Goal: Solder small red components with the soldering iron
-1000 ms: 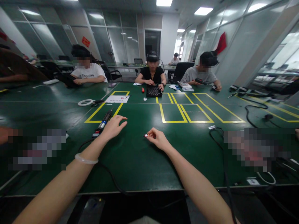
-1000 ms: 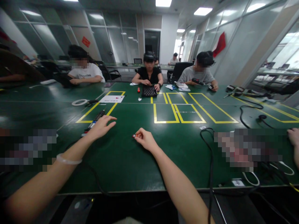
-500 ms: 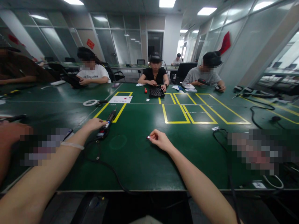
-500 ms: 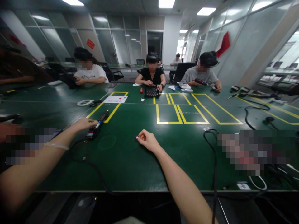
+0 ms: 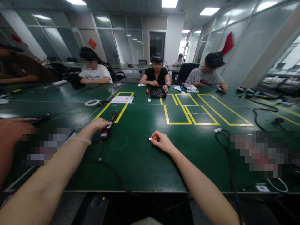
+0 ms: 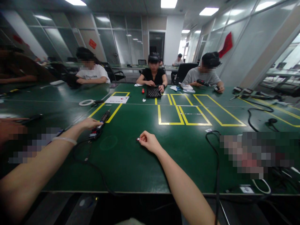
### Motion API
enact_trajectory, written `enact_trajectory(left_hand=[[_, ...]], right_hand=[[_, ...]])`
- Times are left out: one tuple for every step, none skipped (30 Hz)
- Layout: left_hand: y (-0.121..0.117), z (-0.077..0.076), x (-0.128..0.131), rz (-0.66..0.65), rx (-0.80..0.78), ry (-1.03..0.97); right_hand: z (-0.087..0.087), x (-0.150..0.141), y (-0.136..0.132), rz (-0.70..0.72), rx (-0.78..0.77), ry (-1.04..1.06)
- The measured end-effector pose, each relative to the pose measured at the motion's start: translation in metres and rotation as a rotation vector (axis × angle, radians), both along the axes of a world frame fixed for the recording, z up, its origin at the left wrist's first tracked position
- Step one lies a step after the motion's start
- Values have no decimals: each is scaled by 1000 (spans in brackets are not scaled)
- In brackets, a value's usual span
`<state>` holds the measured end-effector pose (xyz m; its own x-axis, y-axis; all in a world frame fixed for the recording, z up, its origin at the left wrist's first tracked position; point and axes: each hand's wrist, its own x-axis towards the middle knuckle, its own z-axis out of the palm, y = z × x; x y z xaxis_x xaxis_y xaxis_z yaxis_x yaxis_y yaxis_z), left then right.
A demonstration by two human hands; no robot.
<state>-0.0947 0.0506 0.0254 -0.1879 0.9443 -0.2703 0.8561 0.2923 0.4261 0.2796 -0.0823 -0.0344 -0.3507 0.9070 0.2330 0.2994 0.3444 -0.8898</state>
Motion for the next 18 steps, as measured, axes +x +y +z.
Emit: enact_trajectory(left_hand=[[-2, -1, 2, 0, -7, -23], [-4, -3, 5, -4, -13, -44], [-8, -4, 8, -10, -17, -64], [-11, -5, 13, -19, -21, -82], [-15, -7, 18, -32, -23, -98], [-19, -8, 24, -46, -23, -113], [-22, -10, 31, -62, -22, -127], [-26, -11, 39, -76, -21, -140], [-30, -13, 47, -88, -18, -152], [-34, -14, 56, -95, -16, -164], [-38, -15, 66, -101, -16, -178], [-42, -17, 76, -107, -18, -196], [-45, -18, 86, -116, -18, -216], [-49, -20, 97, -132, -15, -240], [-52, -22, 106, -150, -9, -264], [-56, -23, 116, -170, -1, -285], [-59, -25, 125, -190, 11, -303], [-61, -27, 133, -209, 23, -316]], right_hand=[[-1, 0, 0, 6, 4, 2], [-1, 0, 0, 11, 7, 3], [-2, -1, 0, 12, 9, 4], [-2, -1, 0, 10, 10, 3], [-1, -1, 0, 10, 7, 0], [-1, -1, -1, 10, 3, -1], [0, -2, -1, 12, -4, -2], [1, -2, -1, 17, -12, -5], [2, -2, -2, 24, -21, -9], [2, -2, -2, 33, -32, -13], [3, -3, -3, 46, -43, -17], [3, -3, -3, 62, -54, -21], [3, -3, -4, 79, -64, -20], [3, -3, -4, 96, -71, -17], [3, -3, -4, 112, -73, -12], [3, -3, -4, 124, -71, -7], [2, -2, -4, 131, -67, -3], [2, -2, -4, 134, -61, -1]])
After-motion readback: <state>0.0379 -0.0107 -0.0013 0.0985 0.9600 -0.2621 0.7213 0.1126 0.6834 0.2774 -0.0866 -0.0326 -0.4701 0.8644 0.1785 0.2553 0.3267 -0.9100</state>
